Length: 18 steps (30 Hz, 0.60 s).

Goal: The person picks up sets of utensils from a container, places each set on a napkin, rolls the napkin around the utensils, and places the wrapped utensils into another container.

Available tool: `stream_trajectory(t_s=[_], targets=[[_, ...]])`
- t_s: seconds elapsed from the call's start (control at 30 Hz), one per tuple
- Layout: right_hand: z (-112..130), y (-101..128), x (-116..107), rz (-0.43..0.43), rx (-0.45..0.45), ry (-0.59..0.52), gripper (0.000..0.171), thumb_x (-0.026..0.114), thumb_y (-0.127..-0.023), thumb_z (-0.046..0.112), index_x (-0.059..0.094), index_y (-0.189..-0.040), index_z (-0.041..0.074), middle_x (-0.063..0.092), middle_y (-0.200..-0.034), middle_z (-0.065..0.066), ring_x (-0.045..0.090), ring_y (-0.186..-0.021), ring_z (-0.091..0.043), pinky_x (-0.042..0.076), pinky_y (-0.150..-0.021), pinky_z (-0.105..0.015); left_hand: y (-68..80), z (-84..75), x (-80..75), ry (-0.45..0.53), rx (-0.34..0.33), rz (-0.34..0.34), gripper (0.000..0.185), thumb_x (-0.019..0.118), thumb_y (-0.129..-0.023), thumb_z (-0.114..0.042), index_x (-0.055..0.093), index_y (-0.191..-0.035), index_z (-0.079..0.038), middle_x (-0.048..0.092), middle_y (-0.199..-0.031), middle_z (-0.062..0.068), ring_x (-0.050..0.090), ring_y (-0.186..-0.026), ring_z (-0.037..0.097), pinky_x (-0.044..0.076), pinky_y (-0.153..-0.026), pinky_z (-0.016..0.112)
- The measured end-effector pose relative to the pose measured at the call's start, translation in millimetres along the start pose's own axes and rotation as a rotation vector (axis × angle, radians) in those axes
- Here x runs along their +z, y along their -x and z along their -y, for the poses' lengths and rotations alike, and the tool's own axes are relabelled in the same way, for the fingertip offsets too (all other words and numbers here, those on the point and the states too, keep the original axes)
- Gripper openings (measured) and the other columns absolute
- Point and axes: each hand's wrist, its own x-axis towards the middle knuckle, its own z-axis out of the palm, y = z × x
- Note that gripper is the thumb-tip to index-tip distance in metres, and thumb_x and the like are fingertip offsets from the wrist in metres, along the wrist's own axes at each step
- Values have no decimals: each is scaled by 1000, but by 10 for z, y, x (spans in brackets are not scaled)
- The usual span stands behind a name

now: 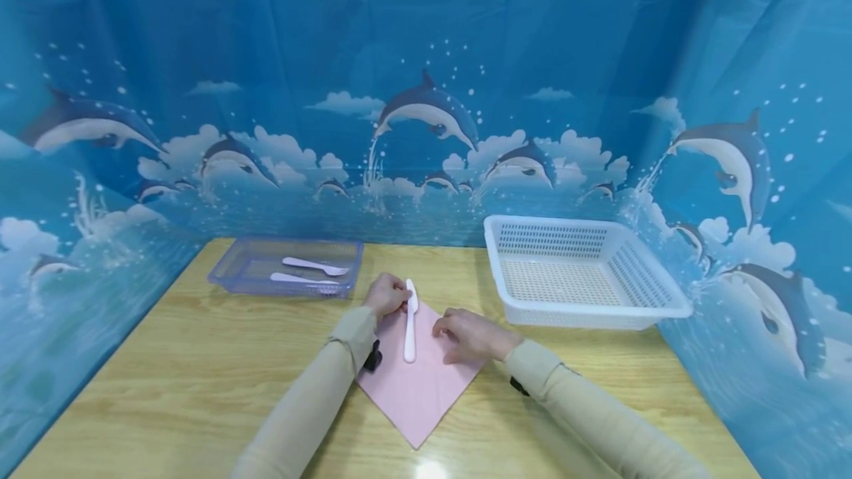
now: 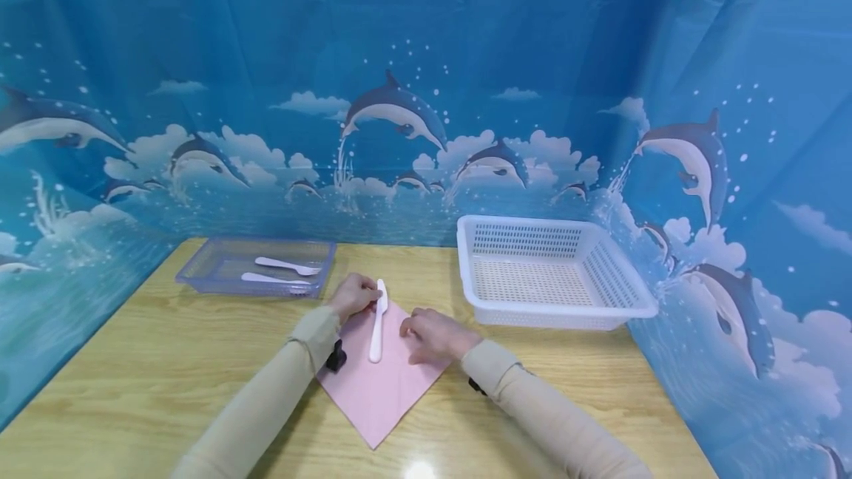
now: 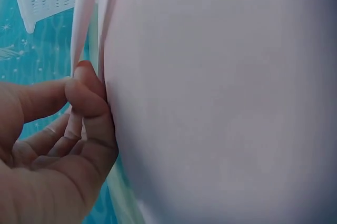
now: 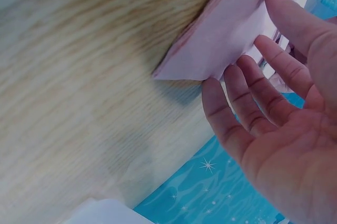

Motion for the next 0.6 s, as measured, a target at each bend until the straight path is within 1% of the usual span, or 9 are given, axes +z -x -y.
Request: stream_trajectory(t_s=[0.17,0.33,0.4,0.53,0.6], targets=[[-4,8,-8,0,2,-7,45,81,-80,23,65,-119,9,57,-97,-3,49,-81,-11,45,-73,-25,1,-3,12,-68,-5,-13,7,69,-87,-2,68,-85,4,60,-56,3,55,-48,9,44,-45,17],[-8,13,-6,-1,8,-5,45,81,-79,23,65,-119,9,57,-96,-3,49,-82,-11,45,-74,-26,24,-18,15,-178,30,-32,8,71,-85,-4,69,-79,2,63,-56,4,56,-46,8,45,-44,17],[-7,11,-6,0,12,-6,45,81,-79,23,65,-119,9,57,-96,-3,49,-82,-11,45,-73,-26,38,-26,14,-198,45,-35,9,71,-85,-3,68,-78,2,63,-56,5,56,-45,9,47,-45,18],[10,9,-15,5,16,-7,45,81,-79,23,65,-119,9,56,-95,-2,49,-81,-11,45,-73,-25,67,-33,11,-257,66,-55,12,70,-82,-2,68,-71,-1,62,-52,4,55,-42,8,48,-44,19],[21,10,-19,6,14,-8,45,81,-79,23,65,-119,9,56,-96,-2,49,-82,-11,45,-74,-25,85,-40,11,-298,76,-64,15,72,-81,-5,67,-68,-4,60,-50,2,53,-42,8,46,-44,19]])
